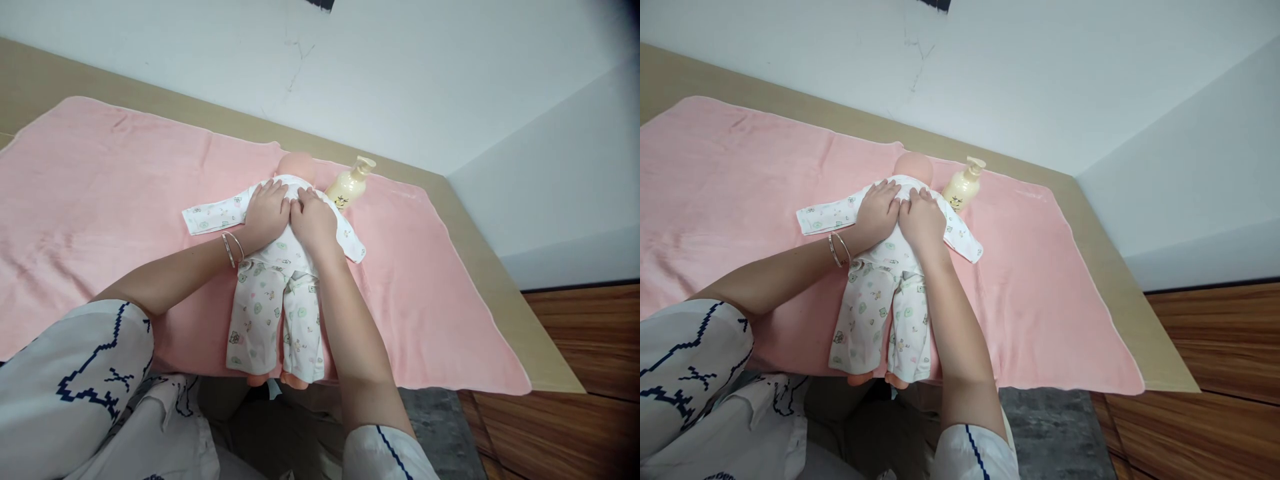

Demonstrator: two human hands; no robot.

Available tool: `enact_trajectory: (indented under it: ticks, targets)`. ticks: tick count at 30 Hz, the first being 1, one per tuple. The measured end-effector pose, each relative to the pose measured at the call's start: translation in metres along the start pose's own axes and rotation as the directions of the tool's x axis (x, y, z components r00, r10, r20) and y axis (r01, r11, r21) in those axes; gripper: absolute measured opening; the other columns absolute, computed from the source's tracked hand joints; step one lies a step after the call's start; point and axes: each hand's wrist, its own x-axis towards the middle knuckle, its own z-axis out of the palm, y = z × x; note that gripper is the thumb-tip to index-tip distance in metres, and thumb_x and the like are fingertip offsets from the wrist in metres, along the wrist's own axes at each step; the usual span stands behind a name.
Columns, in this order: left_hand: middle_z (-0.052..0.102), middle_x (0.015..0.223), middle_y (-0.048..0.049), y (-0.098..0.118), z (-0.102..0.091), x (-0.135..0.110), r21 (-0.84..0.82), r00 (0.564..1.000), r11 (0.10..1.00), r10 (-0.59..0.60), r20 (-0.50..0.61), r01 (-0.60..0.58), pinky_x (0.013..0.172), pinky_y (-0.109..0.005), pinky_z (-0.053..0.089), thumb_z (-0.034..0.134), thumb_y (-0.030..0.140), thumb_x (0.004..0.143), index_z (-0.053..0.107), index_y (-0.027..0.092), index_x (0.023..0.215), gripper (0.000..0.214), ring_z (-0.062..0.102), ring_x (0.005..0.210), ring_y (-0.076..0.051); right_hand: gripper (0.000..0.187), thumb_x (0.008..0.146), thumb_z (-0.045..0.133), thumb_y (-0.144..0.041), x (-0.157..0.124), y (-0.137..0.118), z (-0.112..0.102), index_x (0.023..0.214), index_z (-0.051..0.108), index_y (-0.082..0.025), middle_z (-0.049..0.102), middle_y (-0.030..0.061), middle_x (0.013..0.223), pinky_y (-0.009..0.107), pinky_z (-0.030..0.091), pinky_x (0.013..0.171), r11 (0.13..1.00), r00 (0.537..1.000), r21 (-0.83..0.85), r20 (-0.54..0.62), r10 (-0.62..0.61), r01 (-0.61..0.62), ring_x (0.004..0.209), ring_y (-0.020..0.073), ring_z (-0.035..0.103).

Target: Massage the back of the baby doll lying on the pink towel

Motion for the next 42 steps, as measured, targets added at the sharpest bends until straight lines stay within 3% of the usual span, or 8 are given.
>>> enact_trajectory:
  ticks: [7, 11, 16, 22, 27, 30, 36, 42]
  targets:
    - [0.062, 0.142, -0.0163, 0.014, -0.004, -0.008, 0.024, 0.999, 0.999, 0.044, -0.008, -0.044, 0.120, -0.048, 0.038, 0.037, 0.017, 0.096, 0.064, 0.011, 0.127, 0.042, 0.053, 0.138, -0.030, 0.052, 0.101, 0.039, -0.033, 0.013, 0.028, 0.012, 0.146, 0.050, -0.012, 0.041, 0.0179, 0.160, 0.056, 0.023, 0.125, 0.989, 0.997, 0.127, 0.017, -0.082, 0.079, 0.152, 0.0323, 0.032]
    - [0.064, 0.138, -0.0183, 0.002, -0.004, 0.005, 0.023, 0.999, 0.999, -0.034, 0.002, 0.033, 0.119, -0.050, 0.039, 0.045, 0.023, 0.092, 0.063, 0.009, 0.127, 0.042, 0.055, 0.133, -0.032, 0.045, 0.099, 0.038, -0.025, 0.004, 0.008, 0.000, 0.135, 0.059, -0.007, 0.058, 0.0217, 0.143, 0.052, 0.036, 0.117, 0.998, 0.998, 0.028, 0.012, -0.061, 0.061, 0.138, 0.0343, 0.050]
    - [0.067, 0.131, -0.0167, -0.003, -0.005, 0.010, 0.037, 1.000, 0.999, -0.017, 0.018, 0.016, 0.113, -0.050, 0.043, 0.044, 0.025, 0.094, 0.065, 0.011, 0.123, 0.038, 0.059, 0.125, -0.033, 0.034, 0.094, 0.041, -0.024, -0.007, -0.012, -0.018, 0.106, 0.072, -0.015, 0.075, 0.0179, 0.109, 0.048, 0.051, 0.096, 0.999, 0.999, -0.007, 0.039, 0.038, -0.038, 0.105, 0.0346, 0.067]
    - [0.072, 0.119, -0.0132, 0.008, -0.006, 0.000, 0.064, 0.999, 0.997, 0.047, -0.011, -0.046, 0.108, -0.047, 0.045, 0.041, 0.022, 0.095, 0.069, 0.016, 0.107, 0.031, 0.062, 0.117, -0.030, 0.044, 0.097, 0.036, -0.023, 0.006, 0.011, 0.002, 0.132, 0.060, -0.010, 0.054, 0.0172, 0.149, 0.049, 0.035, 0.120, 0.995, 0.999, 0.082, 0.010, -0.050, 0.049, 0.142, 0.0315, 0.046]
    - [0.071, 0.118, -0.0114, 0.008, -0.004, 0.000, 0.086, 0.998, 0.995, 0.046, -0.046, -0.042, 0.104, -0.048, 0.047, 0.044, 0.022, 0.093, 0.070, 0.020, 0.103, 0.028, 0.061, 0.116, -0.031, 0.048, 0.096, 0.037, -0.026, 0.013, 0.023, 0.013, 0.138, 0.055, -0.010, 0.046, 0.0174, 0.156, 0.056, 0.026, 0.124, 0.993, 0.999, 0.113, 0.007, -0.046, 0.045, 0.149, 0.0318, 0.037]
    - [0.069, 0.123, -0.0138, 0.002, -0.003, 0.005, 0.084, 0.999, 0.996, -0.014, -0.038, 0.017, 0.107, -0.050, 0.045, 0.048, 0.024, 0.090, 0.068, 0.018, 0.109, 0.028, 0.059, 0.120, -0.032, 0.046, 0.097, 0.036, -0.024, 0.008, 0.014, 0.005, 0.135, 0.058, -0.009, 0.054, 0.0184, 0.148, 0.055, 0.031, 0.121, 0.997, 0.999, 0.051, 0.002, -0.051, 0.051, 0.144, 0.0334, 0.044]
    - [0.064, 0.135, -0.0151, -0.006, -0.001, 0.010, 0.058, 1.000, 0.998, -0.015, 0.021, 0.014, 0.113, -0.051, 0.040, 0.045, 0.025, 0.092, 0.063, 0.015, 0.123, 0.037, 0.054, 0.130, -0.033, 0.034, 0.094, 0.037, -0.018, -0.006, -0.010, -0.014, 0.101, 0.069, -0.014, 0.072, 0.0195, 0.109, 0.049, 0.050, 0.095, 0.996, 0.999, -0.086, 0.040, -0.027, 0.031, 0.106, 0.0352, 0.065]
    - [0.068, 0.126, -0.0159, 0.011, -0.008, 0.001, 0.096, 0.996, 0.993, 0.069, 0.060, -0.074, 0.110, -0.050, 0.042, 0.038, 0.017, 0.095, 0.068, 0.015, 0.115, 0.036, 0.057, 0.124, -0.033, 0.038, 0.097, 0.034, -0.021, 0.004, 0.010, -0.001, 0.123, 0.062, -0.018, 0.062, 0.0143, 0.139, 0.050, 0.039, 0.114, 0.997, 0.999, 0.055, 0.013, -0.053, 0.052, 0.131, 0.0303, 0.054]
